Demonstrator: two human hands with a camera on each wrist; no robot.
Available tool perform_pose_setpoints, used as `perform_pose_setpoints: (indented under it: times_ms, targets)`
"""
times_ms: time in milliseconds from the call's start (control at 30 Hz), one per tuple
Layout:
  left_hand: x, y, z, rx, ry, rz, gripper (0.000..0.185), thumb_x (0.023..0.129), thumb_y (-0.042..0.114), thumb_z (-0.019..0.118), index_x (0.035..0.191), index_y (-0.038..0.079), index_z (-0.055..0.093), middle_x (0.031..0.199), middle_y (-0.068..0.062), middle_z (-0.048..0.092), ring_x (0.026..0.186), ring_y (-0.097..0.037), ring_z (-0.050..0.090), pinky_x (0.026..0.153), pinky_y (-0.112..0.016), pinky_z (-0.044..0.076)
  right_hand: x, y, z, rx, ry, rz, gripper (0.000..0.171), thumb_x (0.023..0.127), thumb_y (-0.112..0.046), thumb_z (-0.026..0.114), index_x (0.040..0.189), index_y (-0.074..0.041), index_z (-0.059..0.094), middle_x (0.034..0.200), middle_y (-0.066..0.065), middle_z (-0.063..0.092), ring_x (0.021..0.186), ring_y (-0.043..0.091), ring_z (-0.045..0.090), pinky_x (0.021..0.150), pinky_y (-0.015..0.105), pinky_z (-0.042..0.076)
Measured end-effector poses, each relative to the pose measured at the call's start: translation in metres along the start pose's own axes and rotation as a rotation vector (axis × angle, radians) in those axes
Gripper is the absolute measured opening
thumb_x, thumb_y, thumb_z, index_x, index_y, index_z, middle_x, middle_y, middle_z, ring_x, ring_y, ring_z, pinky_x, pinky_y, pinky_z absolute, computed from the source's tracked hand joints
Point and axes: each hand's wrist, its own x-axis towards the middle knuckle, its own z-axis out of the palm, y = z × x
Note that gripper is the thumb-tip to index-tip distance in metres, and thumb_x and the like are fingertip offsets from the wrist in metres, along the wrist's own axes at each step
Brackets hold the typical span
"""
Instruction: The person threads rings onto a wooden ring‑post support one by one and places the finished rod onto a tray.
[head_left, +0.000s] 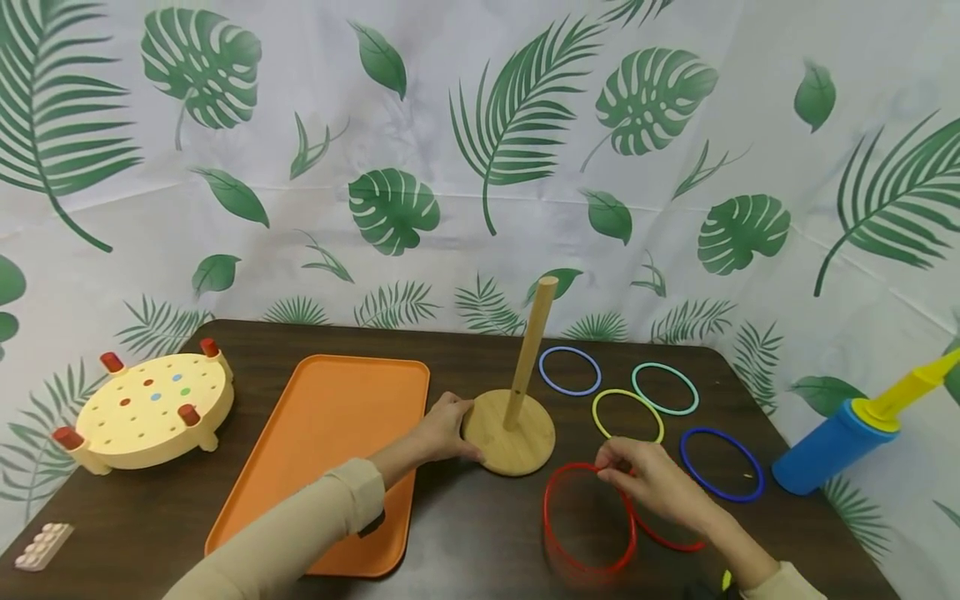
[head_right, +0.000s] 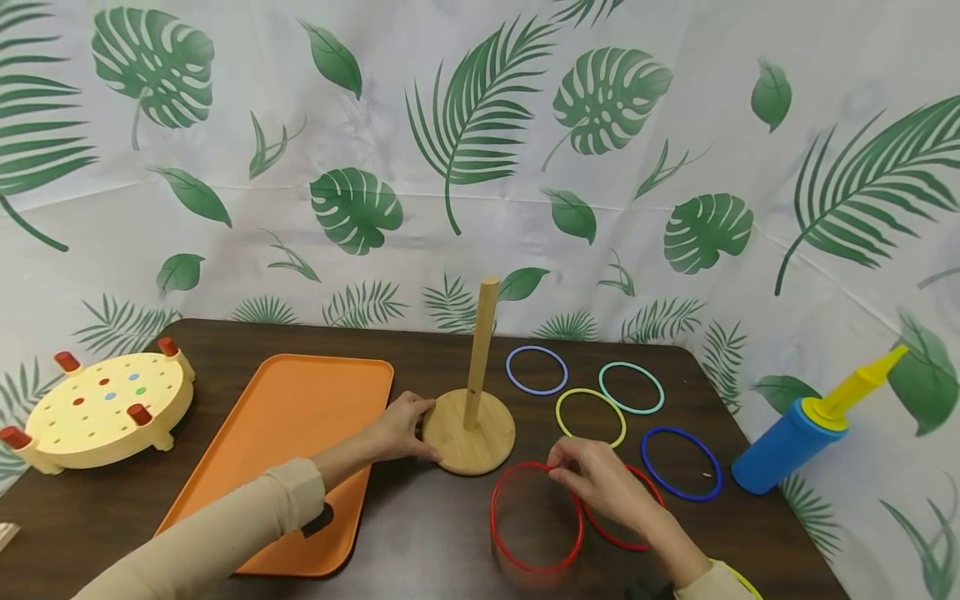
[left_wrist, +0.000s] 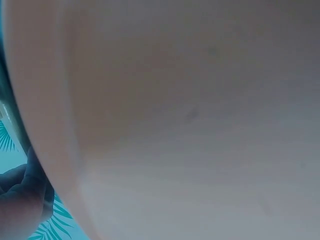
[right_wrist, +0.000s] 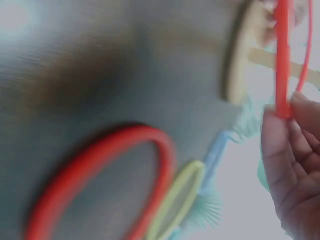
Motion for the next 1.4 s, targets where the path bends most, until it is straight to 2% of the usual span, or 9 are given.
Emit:
perform_pose_setpoints:
  times_ms: [200, 367, 467, 600, 700, 1033, 1200, 1400]
  targets:
    - [0.0, 0.0, -0.002, -0.009, -0.002, -0.012, 0.084, 0.062, 0.022, 0.089, 0.128, -0.011, 0.05, 0.113, -0.02, 0.049, 0.104, -0.03, 0.048, 0.093, -0.042, 0.043, 0.029, -0.025, -0.032, 0.085, 0.282, 0.141, 0.005, 0.085, -0.003, 0.066, 0.089, -0.003, 0.062, 0.069, 0.002, 0.06, 0.056, 0.005, 0.057, 0.049, 0.023, 0.048]
    - [-0.001, 0.0, -0.001, -0.013, -0.015, -0.023, 0.084, 0.063, 0.022, 0.088, 0.129, -0.011, 0.049, 0.114, -0.02, 0.048, 0.105, -0.03, 0.049, 0.092, -0.042, 0.043, 0.058, -0.048, -0.059, 0.212, 0.478, 0.187, 0.013, 0.089, -0.005, 0.063, 0.095, 0.006, 0.06, 0.071, -0.004, 0.061, 0.06, 0.006, 0.06, 0.056, 0.02, 0.051]
    - [-0.001, 0.0, 0.0, -0.022, -0.016, -0.027, 0.083, 0.063, 0.022, 0.088, 0.129, -0.011, 0.049, 0.114, -0.02, 0.048, 0.105, -0.03, 0.048, 0.092, -0.042, 0.043, 0.074, -0.058, -0.071, 0.327, 0.569, 0.187, 0.01, 0.089, -0.006, 0.062, 0.095, 0.002, 0.06, 0.07, -0.007, 0.06, 0.06, 0.006, 0.059, 0.057, 0.019, 0.052]
    - [-0.003, 0.0, -0.001, -0.024, -0.012, -0.031, 0.083, 0.063, 0.021, 0.088, 0.129, -0.01, 0.049, 0.114, -0.02, 0.048, 0.103, -0.03, 0.049, 0.091, -0.042, 0.043, 0.095, -0.069, -0.08, 0.412, 0.649, 0.192, 0.002, 0.089, -0.009, 0.064, 0.089, -0.01, 0.062, 0.07, -0.007, 0.059, 0.061, 0.004, 0.057, 0.057, 0.017, 0.051]
    - [-0.003, 0.001, -0.001, -0.028, -0.019, -0.041, 0.083, 0.064, 0.022, 0.088, 0.13, -0.01, 0.048, 0.114, -0.02, 0.048, 0.104, -0.029, 0.049, 0.091, -0.042, 0.043, 0.11, -0.073, -0.082, 0.43, 0.661, 0.21, 0.003, 0.089, -0.012, 0.064, 0.089, -0.011, 0.062, 0.071, -0.007, 0.058, 0.063, 0.004, 0.055, 0.058, 0.016, 0.051]
    - [-0.002, 0.0, 0.001, -0.039, -0.024, -0.038, 0.083, 0.065, 0.022, 0.087, 0.131, -0.011, 0.047, 0.117, -0.02, 0.048, 0.106, -0.03, 0.048, 0.092, -0.041, 0.043, 0.148, -0.073, -0.078, 0.488, 0.611, 0.235, 0.013, 0.09, -0.008, 0.061, 0.096, 0.004, 0.059, 0.067, -0.008, 0.056, 0.06, 0.003, 0.054, 0.056, 0.018, 0.051]
    - [-0.003, 0.0, 0.002, -0.041, -0.018, -0.033, 0.083, 0.065, 0.022, 0.087, 0.13, -0.011, 0.047, 0.116, -0.02, 0.047, 0.104, -0.029, 0.049, 0.09, -0.041, 0.044, 0.152, -0.063, -0.065, 0.411, 0.562, 0.292, 0.021, 0.091, -0.009, 0.061, 0.1, 0.01, 0.058, 0.067, -0.009, 0.055, 0.06, 0.002, 0.053, 0.055, 0.018, 0.05]
    - [-0.002, -0.001, 0.002, -0.036, -0.009, -0.035, 0.083, 0.064, 0.022, 0.088, 0.13, -0.01, 0.049, 0.114, -0.019, 0.048, 0.103, -0.028, 0.049, 0.09, -0.041, 0.044, 0.139, -0.037, -0.034, 0.317, 0.483, 0.389, 0.018, 0.09, -0.007, 0.061, 0.097, 0.01, 0.06, 0.067, -0.003, 0.057, 0.056, 0.003, 0.054, 0.052, 0.017, 0.047]
